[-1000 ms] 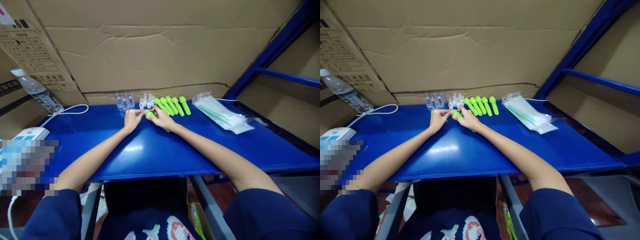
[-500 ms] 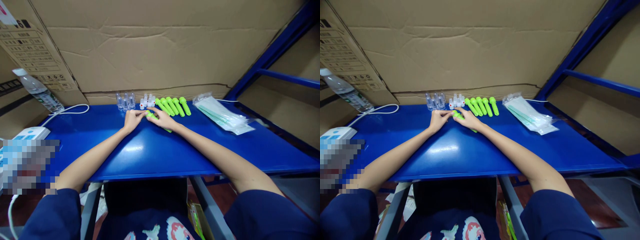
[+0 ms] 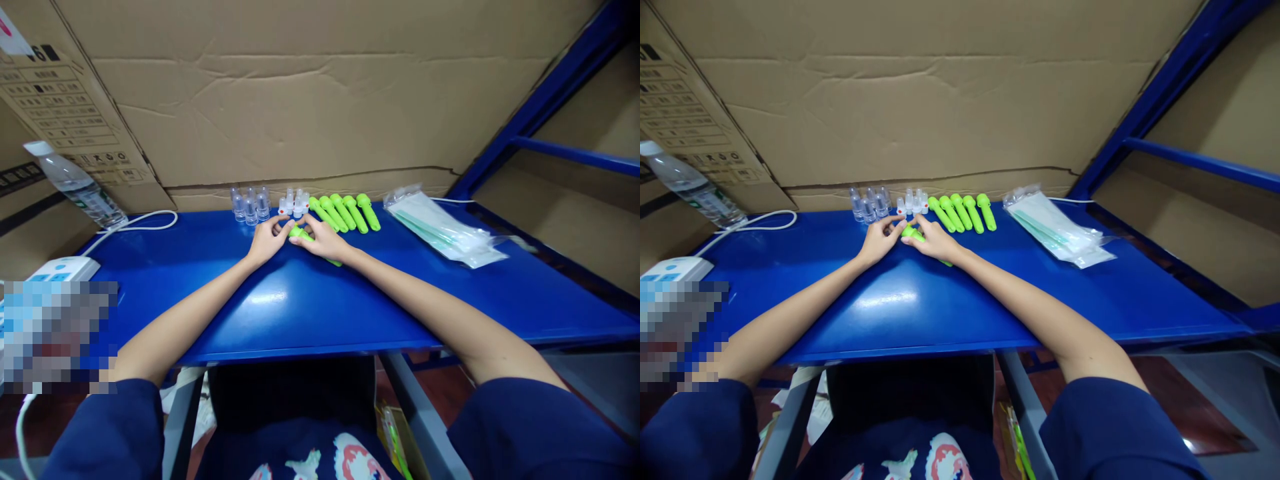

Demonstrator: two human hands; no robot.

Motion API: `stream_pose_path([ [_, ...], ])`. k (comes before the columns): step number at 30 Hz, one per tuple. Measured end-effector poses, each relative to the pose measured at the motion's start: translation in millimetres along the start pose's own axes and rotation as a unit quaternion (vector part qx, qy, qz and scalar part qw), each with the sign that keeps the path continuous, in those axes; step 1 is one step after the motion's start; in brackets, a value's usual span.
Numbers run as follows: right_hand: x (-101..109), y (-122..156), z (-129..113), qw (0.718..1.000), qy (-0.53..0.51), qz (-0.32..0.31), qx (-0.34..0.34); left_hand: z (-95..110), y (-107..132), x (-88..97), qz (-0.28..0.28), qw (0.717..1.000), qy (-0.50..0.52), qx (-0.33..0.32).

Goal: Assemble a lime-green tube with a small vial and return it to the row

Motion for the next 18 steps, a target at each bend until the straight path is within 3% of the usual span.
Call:
stream_pose_path([
  [6,-3.9,3.5,-6.9,1.0,-0.009,-0.005,0.0,6.6,-2.8,-8.3,-0.049,0.997,0.0,-0.064],
  [11,-3.3,3.4,-6.7,1.0,-0.006,-0.003,-0.005,5.6,-2.4,-12.7,-0.061,0.995,0.057,-0.061],
  [18,5.7,5.0,-12.9,0.999,-0.014,0.029,0.013,5.7,-1.9,-8.3,-0.029,0.994,0.095,-0.055],
])
Point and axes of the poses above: each hand's wrist, its own y-axis away from the middle knuckle, its own x-axis out of the back of the hand, z = x × y, the point moved 8 cm from there along -y, towards the middle knuckle, and after that the axes turned 12 degrees about -x, right-handed, at the moved point
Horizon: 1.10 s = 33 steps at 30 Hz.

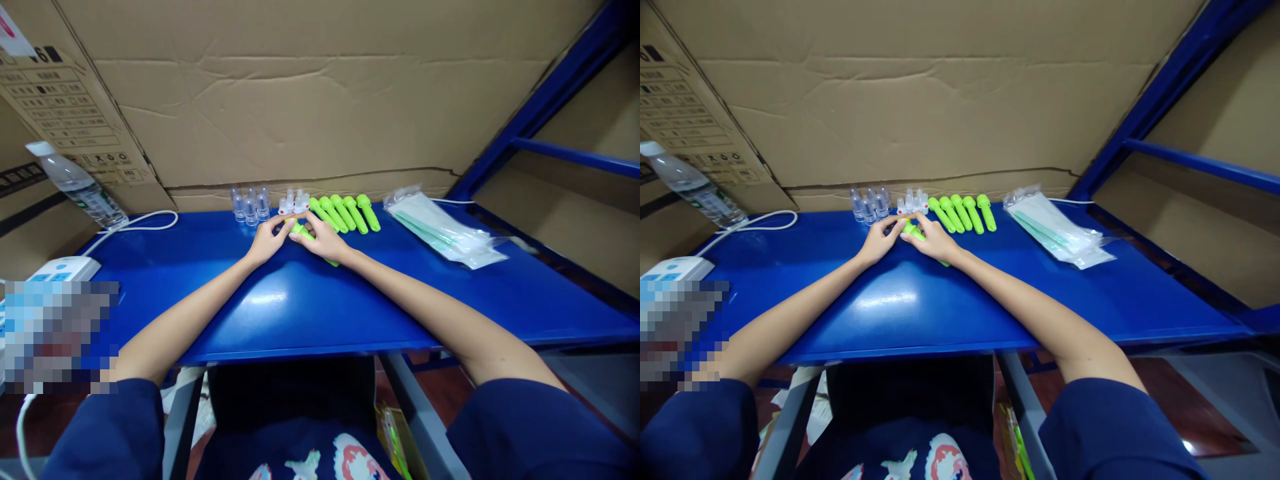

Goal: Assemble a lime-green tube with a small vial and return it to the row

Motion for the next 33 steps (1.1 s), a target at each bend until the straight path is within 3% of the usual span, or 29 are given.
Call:
stream_pose_path([
  [5,4.3,-0.5,-2.6,1.0,-0.009,0.011,0.01,0.4,0.1,2.9,0.02,1.0,-0.011,0.003],
  [12,5.1,-0.3,-2.0,1.0,-0.02,0.014,0.0,-0.6,0.9,-0.7,0.007,0.999,0.04,0.015],
  [23,3.8,-1.3,6.4,0.998,-0.046,0.013,-0.043,6.5,1.3,4.5,0.014,0.999,-0.039,0.021],
  [33,1.5,2.7,7.8,0.992,-0.092,0.022,-0.083,18.1,2.6,8.8,0.011,0.976,-0.218,0.027],
])
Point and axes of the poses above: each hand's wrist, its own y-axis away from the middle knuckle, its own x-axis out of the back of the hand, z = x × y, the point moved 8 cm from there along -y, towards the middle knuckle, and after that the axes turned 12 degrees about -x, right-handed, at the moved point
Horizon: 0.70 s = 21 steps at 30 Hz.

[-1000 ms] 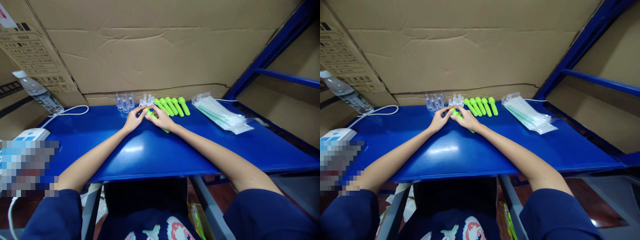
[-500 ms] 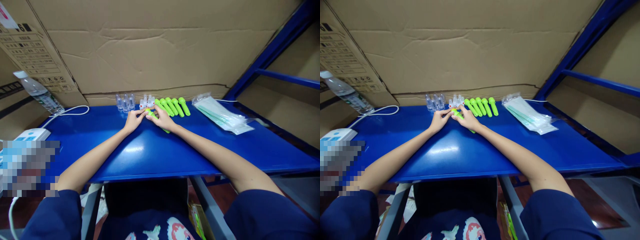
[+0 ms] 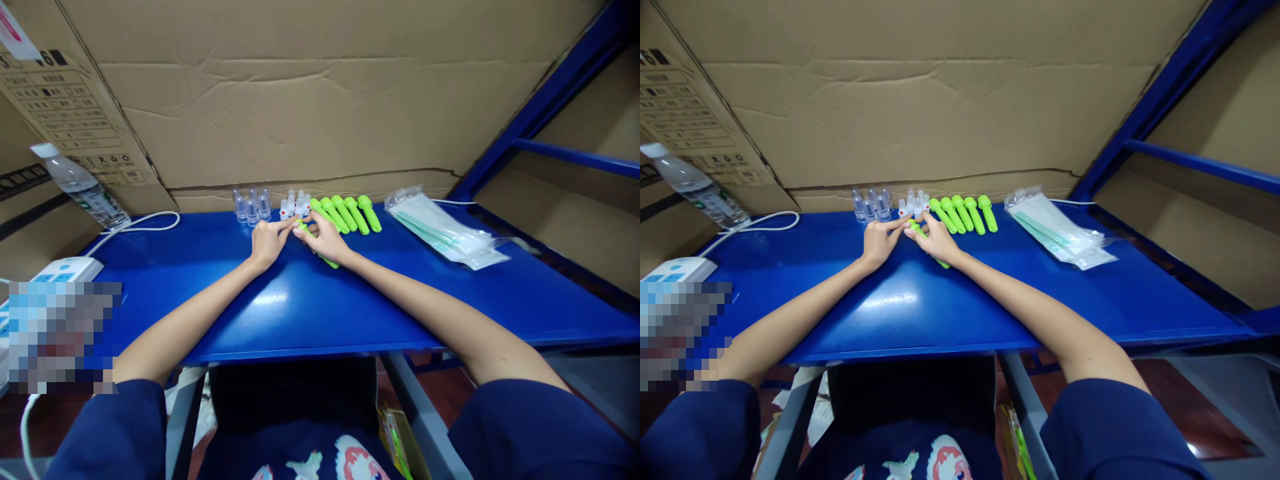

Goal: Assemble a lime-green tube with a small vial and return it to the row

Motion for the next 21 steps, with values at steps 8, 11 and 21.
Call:
stream_pose_path([
  [8,-0.5,-1.2,5.2,0.999,-0.007,0.04,-0.015,5.0,-0.8,0.6,0.01,0.993,-0.111,-0.046],
  [11,-2.0,-0.9,6.9,0.998,-0.016,0.047,-0.025,7.3,-1.0,-0.8,0.003,0.987,-0.146,-0.068],
  [21,-2.2,-2.9,9.3,0.998,-0.048,0.037,-0.03,0.0,-0.9,-0.2,0.036,0.994,-0.084,-0.064],
])
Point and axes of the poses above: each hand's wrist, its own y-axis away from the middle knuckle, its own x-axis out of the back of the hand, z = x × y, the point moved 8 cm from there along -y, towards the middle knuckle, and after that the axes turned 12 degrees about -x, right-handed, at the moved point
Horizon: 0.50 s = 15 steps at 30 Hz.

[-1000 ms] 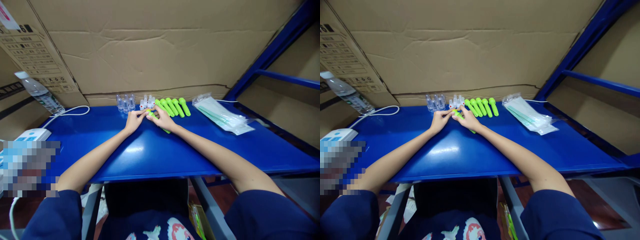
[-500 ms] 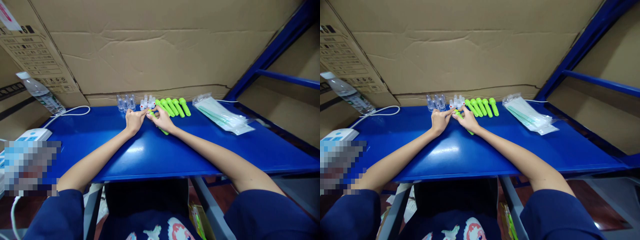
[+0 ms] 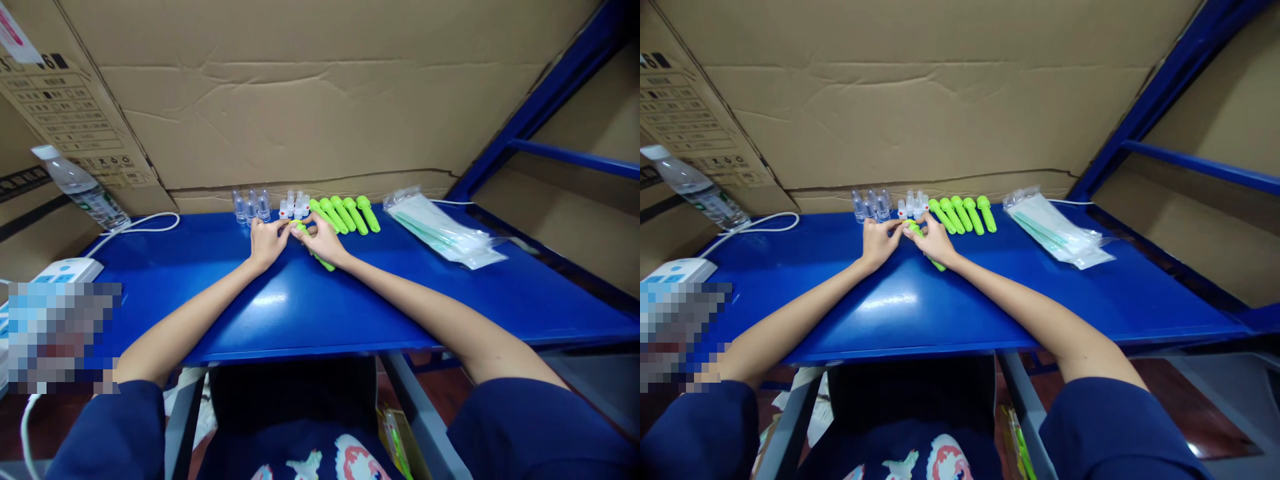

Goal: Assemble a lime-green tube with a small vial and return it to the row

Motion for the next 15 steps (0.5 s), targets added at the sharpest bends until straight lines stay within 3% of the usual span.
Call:
stream_pose_path([
  [6,9.3,-9.1,5.8,1.0,-0.025,-0.008,0.002,-9.4,-4.2,-11.7,-0.035,0.979,0.2,-0.025],
  [11,7.0,-9.4,6.1,0.998,-0.045,-0.042,0.0,-13.9,-7.1,-9.9,-0.041,0.964,0.255,-0.062],
  [15,4.2,-8.3,4.7,0.997,-0.053,-0.06,-0.006,-20.6,-7.8,-9.8,-0.054,0.958,0.277,-0.05],
])
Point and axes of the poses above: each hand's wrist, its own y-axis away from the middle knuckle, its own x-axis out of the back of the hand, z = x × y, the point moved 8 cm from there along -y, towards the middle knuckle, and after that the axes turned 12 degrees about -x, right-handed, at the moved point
